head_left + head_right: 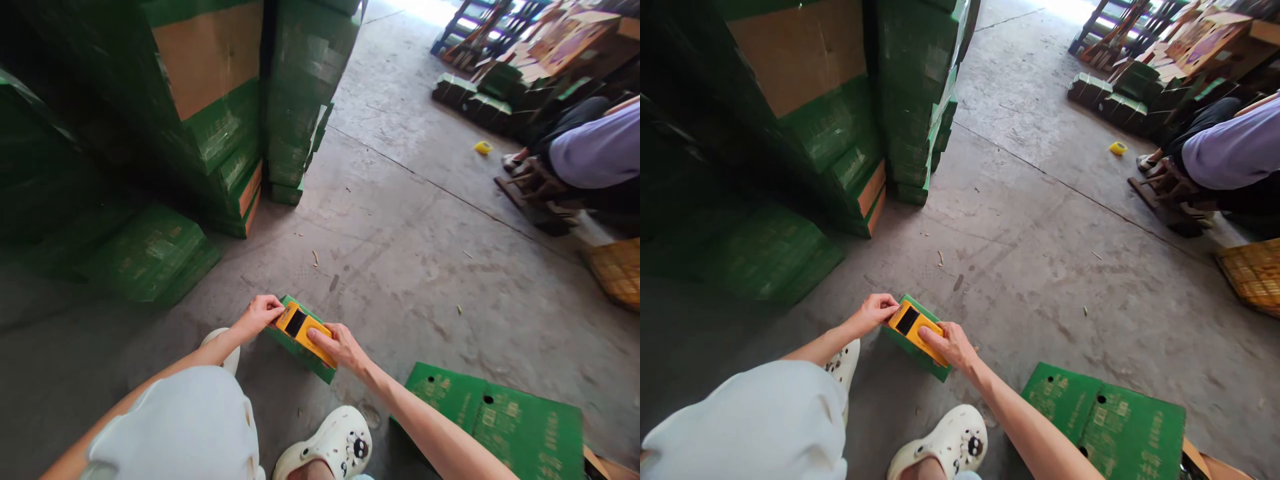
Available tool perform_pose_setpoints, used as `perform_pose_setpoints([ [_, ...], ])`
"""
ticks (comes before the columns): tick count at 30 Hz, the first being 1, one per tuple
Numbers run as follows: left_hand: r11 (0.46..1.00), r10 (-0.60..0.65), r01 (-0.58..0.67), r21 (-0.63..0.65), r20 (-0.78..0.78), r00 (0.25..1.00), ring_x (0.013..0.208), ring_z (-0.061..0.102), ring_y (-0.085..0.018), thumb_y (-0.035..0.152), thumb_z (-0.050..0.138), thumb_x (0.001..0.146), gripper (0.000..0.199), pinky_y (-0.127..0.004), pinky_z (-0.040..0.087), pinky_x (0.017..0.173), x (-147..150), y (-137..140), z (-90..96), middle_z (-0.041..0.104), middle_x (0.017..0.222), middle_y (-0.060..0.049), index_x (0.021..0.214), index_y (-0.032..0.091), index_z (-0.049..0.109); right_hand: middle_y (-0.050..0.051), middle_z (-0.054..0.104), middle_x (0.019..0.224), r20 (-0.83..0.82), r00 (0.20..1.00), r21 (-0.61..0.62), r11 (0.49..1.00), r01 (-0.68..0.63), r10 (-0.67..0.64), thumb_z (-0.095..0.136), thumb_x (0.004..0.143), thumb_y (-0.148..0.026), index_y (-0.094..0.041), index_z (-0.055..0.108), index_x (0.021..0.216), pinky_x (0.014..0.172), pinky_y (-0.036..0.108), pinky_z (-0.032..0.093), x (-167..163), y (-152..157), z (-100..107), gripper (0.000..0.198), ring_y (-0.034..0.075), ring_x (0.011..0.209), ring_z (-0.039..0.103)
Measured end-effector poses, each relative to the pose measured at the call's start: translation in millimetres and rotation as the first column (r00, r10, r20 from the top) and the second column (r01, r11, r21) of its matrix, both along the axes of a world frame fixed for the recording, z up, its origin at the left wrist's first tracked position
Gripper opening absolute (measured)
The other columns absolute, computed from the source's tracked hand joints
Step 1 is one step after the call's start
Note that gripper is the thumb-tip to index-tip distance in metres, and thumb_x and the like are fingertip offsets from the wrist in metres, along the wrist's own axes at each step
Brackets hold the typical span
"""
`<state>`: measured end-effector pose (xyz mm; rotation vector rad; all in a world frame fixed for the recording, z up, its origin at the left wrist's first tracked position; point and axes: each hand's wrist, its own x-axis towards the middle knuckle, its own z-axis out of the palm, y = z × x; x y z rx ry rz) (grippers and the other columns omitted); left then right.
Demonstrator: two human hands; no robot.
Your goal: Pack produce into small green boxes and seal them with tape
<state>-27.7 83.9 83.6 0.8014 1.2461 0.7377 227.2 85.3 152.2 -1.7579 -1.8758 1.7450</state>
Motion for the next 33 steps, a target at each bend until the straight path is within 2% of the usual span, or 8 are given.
perform_pose_setpoints([
  [6, 0.986, 0.162, -0.155, 0.056, -0.143, 0.976, 0.055, 0.063, -0.014, 0.05, 0.079, 0.066, 0.035, -0.027, 0.055, 0.058, -52.6, 11.6, -7.3, 0.068, 0.063, 0.001, 0.076, 0.019, 0.067, 0.001, 0.057, 0.059, 0.069, 0.998, 0.001, 1.0, 0.008, -0.008, 0.058, 0.085, -0.073, -0.017, 0.061, 0.07, 0.048, 0.024, 0.032, 14.5, -8.7, 9.0, 0.058, 0.014, 0.055, 0.049],
  [9, 0.984, 0.166, -0.152, 0.094, -0.174, 0.971, 0.054, 0.062, -0.014, 0.049, 0.077, 0.067, 0.033, -0.026, 0.052, 0.057, -66.7, 14.8, -11.6, 0.067, 0.062, 0.001, 0.075, 0.019, 0.067, 0.002, 0.058, 0.059, 0.113, 0.993, 0.017, 1.0, -0.013, 0.011, 0.055, 0.086, -0.073, -0.017, 0.062, 0.071, 0.049, 0.025, 0.032, 21.2, -13.3, 8.9, 0.058, 0.014, 0.054, 0.049],
  [15, 0.98, 0.141, -0.102, 0.169, -0.239, 0.961, 0.055, 0.061, -0.014, 0.047, 0.072, 0.071, 0.029, -0.025, 0.048, 0.057, -67.1, 22.6, -18.4, 0.068, 0.063, 0.0, 0.076, 0.019, 0.068, 0.001, 0.055, 0.058, 0.231, 0.973, 0.087, 0.996, -0.028, 0.008, 0.05, 0.088, -0.074, -0.019, 0.056, 0.066, 0.05, 0.026, 0.028, 10.3, -11.3, 8.2, 0.06, 0.014, 0.055, 0.048],
  [20, 0.973, 0.187, -0.139, 0.184, -0.276, 0.943, 0.056, 0.061, -0.015, 0.05, 0.071, 0.071, 0.031, -0.026, 0.048, 0.058, -78.9, 24.2, -39.5, 0.068, 0.064, 0.0, 0.079, 0.02, 0.068, 0.0, 0.05, 0.055, 0.264, 0.964, 0.129, 0.99, -0.06, 0.024, 0.055, 0.084, -0.077, -0.021, 0.047, 0.06, 0.052, 0.027, 0.027, -6.0, -3.9, 9.8, 0.062, 0.013, 0.054, 0.044],
  [27, 0.98, 0.162, -0.116, 0.163, -0.304, 0.939, 0.053, 0.058, -0.013, 0.048, 0.071, 0.07, 0.029, -0.025, 0.046, 0.057, -78.4, 27.5, -63.0, 0.064, 0.059, 0.002, 0.075, 0.02, 0.068, 0.0, 0.045, 0.055, 0.341, 0.94, 0.139, 0.987, -0.076, 0.024, 0.056, 0.085, -0.076, -0.021, 0.043, 0.058, 0.053, 0.029, 0.024, -15.7, 1.7, 10.6, 0.062, 0.013, 0.053, 0.04],
  [33, 0.987, 0.146, -0.12, 0.103, -0.303, 0.942, 0.056, 0.06, -0.014, 0.05, 0.069, 0.072, 0.03, -0.026, 0.049, 0.06, -59.8, 20.0, -84.5, 0.064, 0.06, 0.002, 0.077, 0.02, 0.065, 0.0, 0.043, 0.056, 0.373, 0.927, 0.123, 0.989, -0.083, 0.032, 0.054, 0.086, -0.076, -0.021, 0.042, 0.058, 0.053, 0.029, 0.023, -18.2, 3.2, 13.0, 0.062, 0.013, 0.053, 0.04],
])
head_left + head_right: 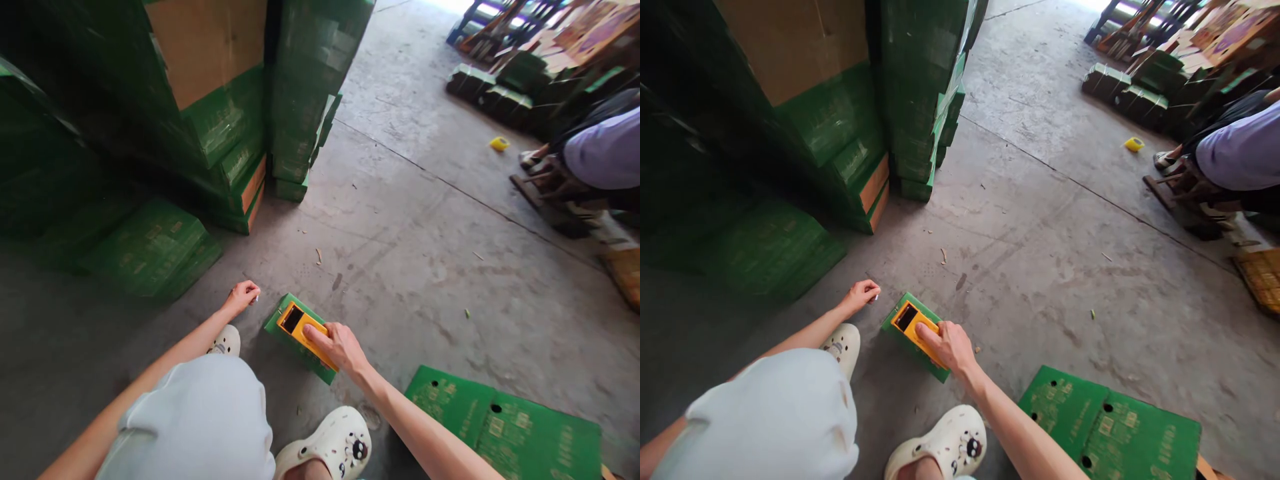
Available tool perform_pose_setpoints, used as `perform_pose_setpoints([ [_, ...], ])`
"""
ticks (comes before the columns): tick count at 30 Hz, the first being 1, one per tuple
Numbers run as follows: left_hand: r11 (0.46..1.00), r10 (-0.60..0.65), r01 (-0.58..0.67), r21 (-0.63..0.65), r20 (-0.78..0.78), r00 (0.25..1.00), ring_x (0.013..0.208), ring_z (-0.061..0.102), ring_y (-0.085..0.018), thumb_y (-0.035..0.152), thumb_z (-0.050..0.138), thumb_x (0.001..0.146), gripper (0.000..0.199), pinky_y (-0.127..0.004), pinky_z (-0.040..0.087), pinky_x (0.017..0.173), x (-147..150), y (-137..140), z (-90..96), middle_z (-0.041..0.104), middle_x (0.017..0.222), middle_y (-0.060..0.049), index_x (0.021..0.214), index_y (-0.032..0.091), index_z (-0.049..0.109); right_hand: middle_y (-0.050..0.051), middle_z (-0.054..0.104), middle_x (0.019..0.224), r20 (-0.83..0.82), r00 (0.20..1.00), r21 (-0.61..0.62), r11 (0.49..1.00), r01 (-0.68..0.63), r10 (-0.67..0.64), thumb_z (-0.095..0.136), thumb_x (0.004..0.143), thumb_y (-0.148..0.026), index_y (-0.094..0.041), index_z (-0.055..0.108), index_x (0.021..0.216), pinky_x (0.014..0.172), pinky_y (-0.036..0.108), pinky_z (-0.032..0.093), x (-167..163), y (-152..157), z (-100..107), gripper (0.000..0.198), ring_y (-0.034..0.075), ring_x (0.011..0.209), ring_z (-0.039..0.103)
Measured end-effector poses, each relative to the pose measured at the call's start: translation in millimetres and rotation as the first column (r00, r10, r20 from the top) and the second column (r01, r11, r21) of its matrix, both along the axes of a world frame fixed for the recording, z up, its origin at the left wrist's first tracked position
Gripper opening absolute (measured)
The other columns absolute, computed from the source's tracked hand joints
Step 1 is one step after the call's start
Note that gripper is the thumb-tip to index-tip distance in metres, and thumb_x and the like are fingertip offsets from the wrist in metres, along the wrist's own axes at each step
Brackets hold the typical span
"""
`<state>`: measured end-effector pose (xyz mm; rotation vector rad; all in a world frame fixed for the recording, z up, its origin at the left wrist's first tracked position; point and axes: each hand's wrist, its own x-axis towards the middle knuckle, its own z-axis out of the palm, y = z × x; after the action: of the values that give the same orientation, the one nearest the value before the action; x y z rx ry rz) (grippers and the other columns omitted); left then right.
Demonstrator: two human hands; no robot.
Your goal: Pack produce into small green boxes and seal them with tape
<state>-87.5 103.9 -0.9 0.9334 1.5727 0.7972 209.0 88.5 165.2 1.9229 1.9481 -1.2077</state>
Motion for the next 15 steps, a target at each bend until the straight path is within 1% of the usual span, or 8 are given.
perform_pose_setpoints([
  [3, 0.999, -0.02, 0.019, -0.026, -0.012, 1.0, 0.058, 0.061, -0.015, 0.048, 0.066, 0.076, 0.027, -0.026, 0.05, 0.06, 18.7, -5.3, -12.7, 0.063, 0.061, 0.002, 0.077, 0.02, 0.063, 0.0, 0.044, 0.056, 0.006, 1.0, -0.02, 1.0, 0.009, -0.009, 0.054, 0.086, -0.078, -0.022, 0.042, 0.058, 0.053, 0.029, 0.024, -1.2, 0.4, 2.0, 0.064, 0.013, 0.053, 0.041],
  [6, 0.997, -0.064, 0.062, -0.043, -0.044, 0.997, 0.063, 0.064, -0.016, 0.042, 0.063, 0.081, 0.022, -0.027, 0.05, 0.063, 39.0, -10.8, -23.3, 0.065, 0.066, 0.0, 0.079, 0.02, 0.064, 0.0, 0.045, 0.056, 0.006, 1.0, -0.013, 1.0, 0.013, -0.013, 0.053, 0.086, -0.078, -0.021, 0.041, 0.058, 0.053, 0.029, 0.024, -1.2, 0.0, 2.2, 0.065, 0.013, 0.054, 0.041],
  [10, 0.993, -0.119, 0.119, -0.013, -0.116, 0.986, 0.077, 0.066, -0.018, 0.032, 0.062, 0.085, 0.013, -0.03, 0.052, 0.08, 57.3, -16.7, -31.1, 0.069, 0.077, -0.002, 0.08, 0.02, 0.066, 0.0, 0.046, 0.056, 0.021, 1.0, -0.016, 1.0, 0.006, -0.005, 0.052, 0.089, -0.075, -0.021, 0.042, 0.059, 0.053, 0.028, 0.024, -0.9, -0.8, 2.4, 0.063, 0.012, 0.054, 0.042],
  [12, 0.992, -0.126, 0.128, 0.004, -0.152, 0.98, 0.083, 0.066, -0.019, 0.025, 0.062, 0.085, 0.009, -0.033, 0.051, 0.088, 60.6, -19.5, -32.8, 0.068, 0.076, 0.0, 0.089, 0.021, 0.069, 0.0, 0.047, 0.057, 0.031, 1.0, -0.021, 1.0, -0.001, 0.001, 0.051, 0.09, -0.075, -0.021, 0.044, 0.06, 0.054, 0.027, 0.025, -1.3, -1.1, 3.7, 0.062, 0.012, 0.055, 0.044],
  [15, 0.992, -0.12, 0.126, 0.018, -0.19, 0.974, 0.087, 0.067, -0.02, 0.017, 0.063, 0.081, 0.03, -0.038, 0.051, 0.096, 59.7, -25.5, -33.8, 0.066, 0.076, 0.001, 0.11, 0.02, 0.069, 0.0, 0.049, 0.059, 0.055, 0.998, -0.024, 1.0, -0.01, 0.012, 0.051, 0.091, -0.074, -0.02, 0.047, 0.062, 0.054, 0.027, 0.024, -1.5, -1.5, 5.2, 0.061, 0.012, 0.056, 0.046],
])
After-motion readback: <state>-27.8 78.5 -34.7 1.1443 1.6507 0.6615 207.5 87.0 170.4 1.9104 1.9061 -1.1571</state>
